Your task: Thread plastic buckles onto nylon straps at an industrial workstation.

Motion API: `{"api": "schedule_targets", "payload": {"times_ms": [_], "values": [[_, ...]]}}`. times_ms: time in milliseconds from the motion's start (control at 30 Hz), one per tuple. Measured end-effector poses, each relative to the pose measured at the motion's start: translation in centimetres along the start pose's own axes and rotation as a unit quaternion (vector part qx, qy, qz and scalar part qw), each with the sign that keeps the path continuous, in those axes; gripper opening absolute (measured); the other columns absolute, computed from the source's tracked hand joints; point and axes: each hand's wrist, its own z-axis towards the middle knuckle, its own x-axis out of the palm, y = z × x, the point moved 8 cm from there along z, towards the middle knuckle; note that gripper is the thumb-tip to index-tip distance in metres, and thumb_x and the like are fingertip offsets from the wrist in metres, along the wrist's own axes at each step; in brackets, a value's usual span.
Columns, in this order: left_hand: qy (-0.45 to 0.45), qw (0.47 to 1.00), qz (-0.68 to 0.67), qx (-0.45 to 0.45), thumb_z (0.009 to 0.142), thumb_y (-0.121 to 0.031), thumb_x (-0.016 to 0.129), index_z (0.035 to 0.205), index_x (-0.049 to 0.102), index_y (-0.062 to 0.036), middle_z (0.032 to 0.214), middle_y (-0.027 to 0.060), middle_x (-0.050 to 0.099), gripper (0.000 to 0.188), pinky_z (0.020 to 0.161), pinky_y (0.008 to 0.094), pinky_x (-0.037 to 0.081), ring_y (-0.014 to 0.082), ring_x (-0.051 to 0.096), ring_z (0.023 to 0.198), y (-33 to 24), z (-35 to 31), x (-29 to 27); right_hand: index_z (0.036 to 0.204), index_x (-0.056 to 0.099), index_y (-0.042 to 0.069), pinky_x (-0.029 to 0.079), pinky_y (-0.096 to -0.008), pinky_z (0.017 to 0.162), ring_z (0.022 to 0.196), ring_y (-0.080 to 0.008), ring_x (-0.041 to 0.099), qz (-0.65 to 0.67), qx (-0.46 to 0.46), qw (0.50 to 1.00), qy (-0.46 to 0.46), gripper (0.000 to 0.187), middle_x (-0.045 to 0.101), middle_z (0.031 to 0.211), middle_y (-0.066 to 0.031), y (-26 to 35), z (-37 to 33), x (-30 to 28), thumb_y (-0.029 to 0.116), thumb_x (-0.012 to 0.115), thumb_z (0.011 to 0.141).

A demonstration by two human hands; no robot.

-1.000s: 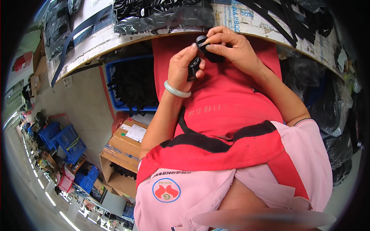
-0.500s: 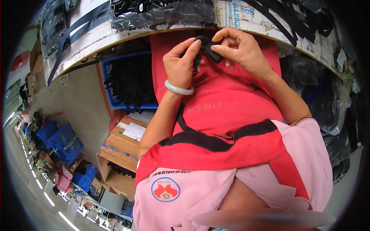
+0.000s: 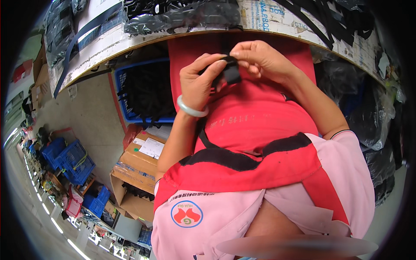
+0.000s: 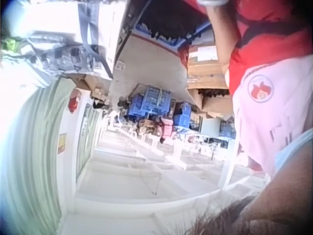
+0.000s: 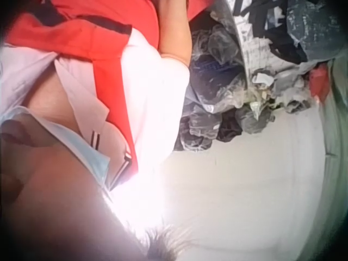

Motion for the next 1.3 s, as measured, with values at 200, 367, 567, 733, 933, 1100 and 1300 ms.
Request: {"api": "schedule_targets", "payload": {"times_ms": [200, 367, 567, 733, 933, 1100, 1300], "values": [[-0.130, 0.989, 0.060, 0.020, 0.087, 0.001, 0.065, 0.096, 0.069, 0.0035, 0.081, 0.0011, 0.063, 0.011, 0.049, 0.0170, 0.040, 0.0046, 0.053, 0.060, -3.4, -4.0, -7.0, 0.091, 0.064, 0.004, 0.042, -0.0167, 0.046, 0.052, -0.0023, 0.051, -0.105, -0.016, 0.994, -0.031, 0.027, 0.056, 0.067, 0.0022, 1.3, 0.2, 1.5, 0.031, 0.061, 0.094], [-0.125, 0.971, 0.142, 0.145, 0.086, 0.003, 0.066, 0.097, 0.069, 0.0030, 0.083, 0.0022, 0.062, 0.011, 0.045, 0.0189, 0.039, 0.0054, 0.054, 0.058, -3.6, -4.2, -6.0, 0.088, 0.066, 0.004, 0.042, -0.0179, 0.044, 0.051, -0.0051, 0.054, -0.190, 0.002, 0.979, 0.073, 0.027, 0.058, 0.065, 0.0000, 0.7, 0.2, 7.9, 0.031, 0.066, 0.090], [-0.134, 0.988, 0.051, 0.056, 0.087, -0.001, 0.066, 0.098, 0.069, 0.0029, 0.084, 0.0024, 0.062, 0.012, 0.045, 0.0182, 0.039, 0.0059, 0.054, 0.056, -1.5, -3.9, -5.6, 0.095, 0.061, 0.004, 0.040, -0.0160, 0.043, 0.047, -0.0034, 0.051, -0.129, -0.031, 0.991, -0.020, 0.020, 0.058, 0.067, 0.0004, 0.1, 1.3, 5.2, 0.024, 0.061, 0.094], [-0.077, 0.991, 0.081, 0.073, 0.086, 0.000, 0.066, 0.096, 0.069, 0.0031, 0.083, 0.0020, 0.062, 0.010, 0.046, 0.0184, 0.038, 0.0055, 0.055, 0.057, -1.7, -4.0, -5.4, 0.096, 0.059, 0.006, 0.037, -0.0147, 0.043, 0.047, -0.0025, 0.050, -0.034, 0.049, 0.994, 0.087, 0.019, 0.057, 0.067, 0.0023, -2.1, 2.5, 5.9, 0.025, 0.061, 0.094], [-0.115, 0.982, 0.142, -0.048, 0.086, 0.000, 0.064, 0.094, 0.069, 0.0025, 0.082, 0.0040, 0.061, 0.010, 0.044, 0.0191, 0.038, 0.0070, 0.054, 0.058, -4.9, -8.4, -11.9, 0.093, 0.063, 0.006, 0.041, -0.0190, 0.050, 0.056, -0.0046, 0.051, -0.145, -0.057, 0.987, -0.051, 0.020, 0.057, 0.068, 0.0020, -1.1, 5.1, 2.5, 0.026, 0.063, 0.092], [-0.362, 0.884, 0.284, 0.080, 0.093, -0.018, 0.065, 0.107, 0.068, -0.0016, 0.069, 0.0014, 0.059, 0.022, 0.041, 0.0187, 0.035, 0.0058, 0.050, 0.050, -8.8, -13.1, -19.6, 0.092, 0.062, 0.005, 0.042, -0.0197, 0.051, 0.056, -0.0045, 0.051, -0.244, -0.047, 0.969, -0.005, 0.019, 0.058, 0.068, 0.0017, -1.8, 4.1, 2.4, 0.024, 0.060, 0.093], [-0.196, 0.959, 0.196, 0.055, 0.089, -0.011, 0.066, 0.093, 0.072, -0.0010, 0.080, 0.0008, 0.062, 0.012, 0.045, 0.0198, 0.037, 0.0062, 0.053, 0.055, -1.8, -5.5, -9.6, 0.098, 0.063, 0.002, 0.046, -0.0215, 0.050, 0.058, -0.0066, 0.056, -0.251, -0.039, 0.964, 0.079, 0.021, 0.061, 0.071, -0.0013, -1.4, 3.4, 8.2, 0.022, 0.059, 0.094]]}}
